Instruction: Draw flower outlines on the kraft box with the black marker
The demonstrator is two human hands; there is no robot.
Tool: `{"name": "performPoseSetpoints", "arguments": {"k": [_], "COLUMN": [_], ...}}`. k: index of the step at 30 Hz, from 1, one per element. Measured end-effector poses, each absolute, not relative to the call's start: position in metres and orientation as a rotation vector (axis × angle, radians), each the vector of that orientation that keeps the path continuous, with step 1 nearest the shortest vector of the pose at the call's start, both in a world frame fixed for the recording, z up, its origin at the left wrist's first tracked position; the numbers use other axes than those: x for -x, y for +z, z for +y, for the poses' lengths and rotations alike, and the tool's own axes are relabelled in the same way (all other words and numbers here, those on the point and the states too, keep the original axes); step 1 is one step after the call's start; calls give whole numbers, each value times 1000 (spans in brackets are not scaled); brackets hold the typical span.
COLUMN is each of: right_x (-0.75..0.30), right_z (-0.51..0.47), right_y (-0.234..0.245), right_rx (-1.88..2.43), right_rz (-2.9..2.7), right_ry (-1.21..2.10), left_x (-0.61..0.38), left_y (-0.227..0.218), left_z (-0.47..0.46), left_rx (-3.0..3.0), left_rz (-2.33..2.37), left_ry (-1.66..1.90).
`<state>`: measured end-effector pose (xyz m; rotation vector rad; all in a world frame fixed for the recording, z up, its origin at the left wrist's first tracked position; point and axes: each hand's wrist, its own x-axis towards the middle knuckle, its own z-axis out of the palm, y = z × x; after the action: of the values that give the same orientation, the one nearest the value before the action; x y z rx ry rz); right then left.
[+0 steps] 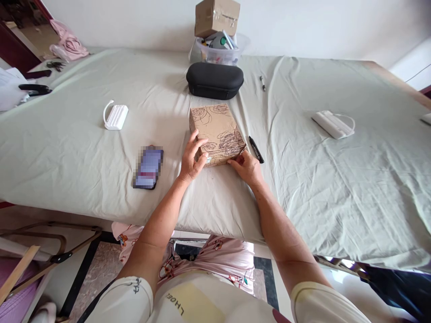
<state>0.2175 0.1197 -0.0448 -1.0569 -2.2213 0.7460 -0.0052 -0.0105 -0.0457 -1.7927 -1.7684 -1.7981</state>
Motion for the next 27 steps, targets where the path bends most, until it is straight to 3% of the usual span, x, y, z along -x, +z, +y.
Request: {"name": "performPoseSetpoints", "arguments": {"k": [27], "right_x": [-217], "right_z": [123], "right_y": [-51], "right_rx": [1091], "right_rz": [-2311], "right_ry": [696], "left_x": [9], "left_y": [-48], "left_z": [-10], "left_rx": [1851], "left_rz": [-1714], "left_ry": [-1867]}}
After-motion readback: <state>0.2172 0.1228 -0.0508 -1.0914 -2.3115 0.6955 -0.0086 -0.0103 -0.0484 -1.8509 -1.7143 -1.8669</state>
